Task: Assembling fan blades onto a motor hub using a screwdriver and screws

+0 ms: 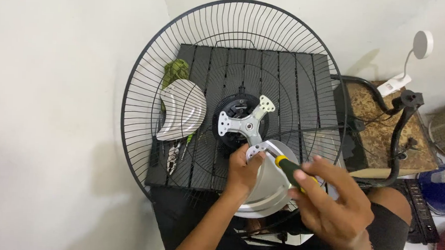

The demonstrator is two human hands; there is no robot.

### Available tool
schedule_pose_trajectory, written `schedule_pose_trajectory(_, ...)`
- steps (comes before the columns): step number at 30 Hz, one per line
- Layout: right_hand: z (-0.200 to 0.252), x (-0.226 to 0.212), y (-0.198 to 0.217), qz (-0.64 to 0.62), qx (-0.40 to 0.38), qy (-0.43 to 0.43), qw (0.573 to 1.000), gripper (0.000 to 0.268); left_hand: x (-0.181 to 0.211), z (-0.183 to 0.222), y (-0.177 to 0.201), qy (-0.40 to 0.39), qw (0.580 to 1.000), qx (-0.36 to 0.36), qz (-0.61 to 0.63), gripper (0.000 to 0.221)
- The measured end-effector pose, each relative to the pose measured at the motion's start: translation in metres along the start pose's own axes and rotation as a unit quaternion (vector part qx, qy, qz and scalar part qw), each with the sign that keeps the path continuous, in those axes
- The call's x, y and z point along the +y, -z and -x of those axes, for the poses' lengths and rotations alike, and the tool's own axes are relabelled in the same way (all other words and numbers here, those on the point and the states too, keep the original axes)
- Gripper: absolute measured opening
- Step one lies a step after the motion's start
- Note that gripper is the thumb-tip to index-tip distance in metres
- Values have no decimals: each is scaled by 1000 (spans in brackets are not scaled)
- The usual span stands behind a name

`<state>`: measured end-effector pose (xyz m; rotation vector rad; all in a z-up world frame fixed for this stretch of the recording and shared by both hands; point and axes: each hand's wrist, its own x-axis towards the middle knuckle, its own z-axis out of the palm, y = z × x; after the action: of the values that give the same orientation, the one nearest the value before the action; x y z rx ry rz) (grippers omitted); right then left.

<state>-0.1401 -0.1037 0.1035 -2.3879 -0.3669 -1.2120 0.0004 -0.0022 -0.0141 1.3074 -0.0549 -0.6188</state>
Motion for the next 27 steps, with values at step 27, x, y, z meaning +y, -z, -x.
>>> schedule_pose_trajectory(27, -8, 2, 6, 117, -69, 10, 991, 34, -4, -3, 1, -27, 1000, 0, 2, 12)
